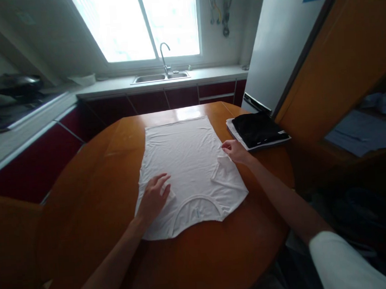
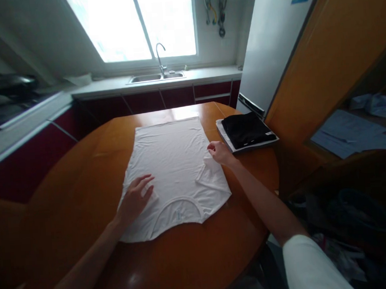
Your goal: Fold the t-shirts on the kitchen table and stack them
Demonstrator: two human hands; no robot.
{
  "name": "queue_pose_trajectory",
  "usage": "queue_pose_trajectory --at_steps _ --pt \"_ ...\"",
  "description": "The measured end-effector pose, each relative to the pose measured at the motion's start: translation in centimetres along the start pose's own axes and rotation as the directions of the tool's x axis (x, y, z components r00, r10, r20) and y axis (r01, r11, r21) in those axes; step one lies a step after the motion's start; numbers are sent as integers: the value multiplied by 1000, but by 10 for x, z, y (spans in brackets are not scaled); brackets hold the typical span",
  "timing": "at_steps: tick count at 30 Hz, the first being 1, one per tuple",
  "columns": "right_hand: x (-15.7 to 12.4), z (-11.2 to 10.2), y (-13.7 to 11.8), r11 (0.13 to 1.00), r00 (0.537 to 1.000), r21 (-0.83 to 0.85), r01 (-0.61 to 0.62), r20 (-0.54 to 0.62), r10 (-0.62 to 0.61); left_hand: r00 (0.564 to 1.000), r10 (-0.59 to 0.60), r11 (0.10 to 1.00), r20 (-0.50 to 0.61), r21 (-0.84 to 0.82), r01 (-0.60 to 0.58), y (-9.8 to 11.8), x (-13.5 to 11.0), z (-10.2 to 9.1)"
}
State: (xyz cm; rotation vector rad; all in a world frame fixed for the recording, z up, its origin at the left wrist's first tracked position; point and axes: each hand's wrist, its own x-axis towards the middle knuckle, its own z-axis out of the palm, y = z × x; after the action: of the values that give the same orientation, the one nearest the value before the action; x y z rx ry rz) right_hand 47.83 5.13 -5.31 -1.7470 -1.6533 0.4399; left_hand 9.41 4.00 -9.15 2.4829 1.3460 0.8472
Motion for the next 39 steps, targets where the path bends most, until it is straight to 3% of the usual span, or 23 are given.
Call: queue_pose_trajectory --at_steps 6,9,12,16,19,22,26,32,39 --pt "-1 12 22 996 997 -51 70 44 -68 991 -99 992 -95 -86 90 5 13 -37" --pt "-4 15 33 994 991 -21 104 90 -102 998 -39 992 -43 -123 34 27 18 -48" --pt "-4 19 43 996 994 63 59 88 -64 974 172 979 147 -133 -153 64 23 -33" --pt "-1 26 53 987 996 160 -27 91 13 847 392 913 360 -39 -406 105 33 16" --pt "0 29 59 978 995 204 -35 102 14 797 446 853 407 75 -516 115 43 48" --pt "1 29 61 983 992 186 -13 128 -11 797 475 817 374 148 -557 114 50 65" --pt "2 27 60 990 984 121 72 155 -91 818 481 823 315 159 -546 110 53 67" --pt "-2 22 58 985 967 61 161 189 -170 854 463 838 238 195 -509 112 48 52" --pt "-3 25 56 989 980 12 146 135 -146 829 487 816 274 197 -544 105 36 56"
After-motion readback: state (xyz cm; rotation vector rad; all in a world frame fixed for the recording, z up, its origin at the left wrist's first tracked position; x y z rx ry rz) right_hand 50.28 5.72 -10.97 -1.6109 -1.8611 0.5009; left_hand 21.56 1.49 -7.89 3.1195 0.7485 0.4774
